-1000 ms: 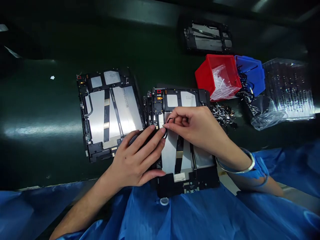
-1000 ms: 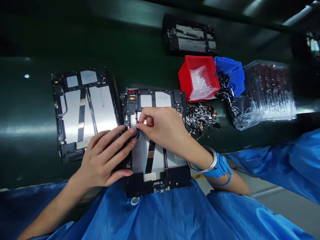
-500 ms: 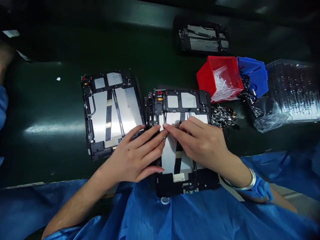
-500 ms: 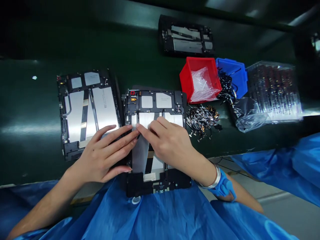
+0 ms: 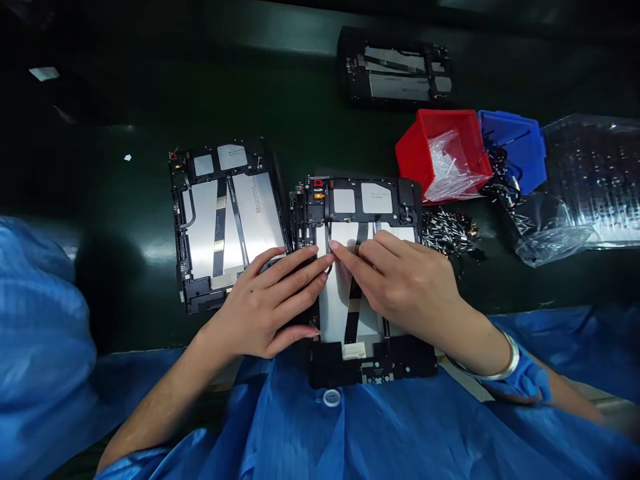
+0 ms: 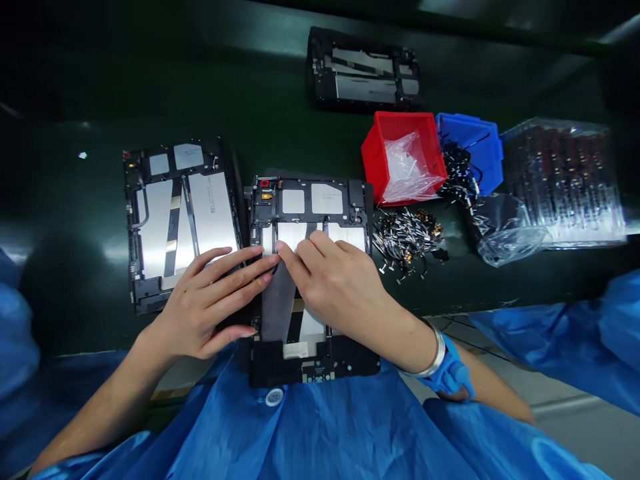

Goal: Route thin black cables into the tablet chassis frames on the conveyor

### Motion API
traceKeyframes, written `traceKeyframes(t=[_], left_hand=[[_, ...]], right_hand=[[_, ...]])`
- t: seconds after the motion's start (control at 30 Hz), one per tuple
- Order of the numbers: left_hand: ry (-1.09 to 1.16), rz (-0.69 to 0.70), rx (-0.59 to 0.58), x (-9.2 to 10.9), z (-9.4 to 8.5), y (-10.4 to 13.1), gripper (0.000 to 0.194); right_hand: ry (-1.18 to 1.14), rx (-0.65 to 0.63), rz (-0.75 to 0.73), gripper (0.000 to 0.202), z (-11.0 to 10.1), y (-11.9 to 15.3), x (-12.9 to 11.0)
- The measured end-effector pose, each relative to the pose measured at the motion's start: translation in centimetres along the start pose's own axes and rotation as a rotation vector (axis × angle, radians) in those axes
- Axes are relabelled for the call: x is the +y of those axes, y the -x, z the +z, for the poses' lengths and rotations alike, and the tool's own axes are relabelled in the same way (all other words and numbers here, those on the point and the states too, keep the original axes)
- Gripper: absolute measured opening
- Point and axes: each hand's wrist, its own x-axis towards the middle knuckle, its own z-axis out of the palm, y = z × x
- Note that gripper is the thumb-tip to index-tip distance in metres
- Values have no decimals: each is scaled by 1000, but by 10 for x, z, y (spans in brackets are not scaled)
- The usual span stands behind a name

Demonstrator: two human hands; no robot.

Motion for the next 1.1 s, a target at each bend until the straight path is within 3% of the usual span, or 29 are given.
traceKeyframes(t=[0.27,0.43,0.57,0.6,0.67,0.77,0.83,0.9,1.03,1.1], left_hand=[[18,-19,-40,1,-5,-2,46],[78,-83,0,8,-6,-3,44],[85,-374,369,37,-2,13,45],[67,-468,412,47,0,18,43],[65,-590,355,65,4,28,34],[104,-621,215,85,9,35,35],[149,-672,218,94,11,33,42],[287,-829,281,103,9,29,48],[706,-1270,536,113,-5,17,49],[784,-1370,651,110,-15,13,48]], right_hand=[[-1,-90,50,36,3,-10,1],[-21,-2,136,34,2,-5,7],[-150,232,441,34,-2,29,11],[-182,274,548,35,-2,40,10],[-298,234,744,40,2,59,5],[-564,99,920,52,8,77,-7],[-715,126,982,54,10,80,-14],[-836,219,1011,51,9,78,-18],[-1052,359,933,47,4,70,-20],[-1132,427,821,46,3,66,-18]])
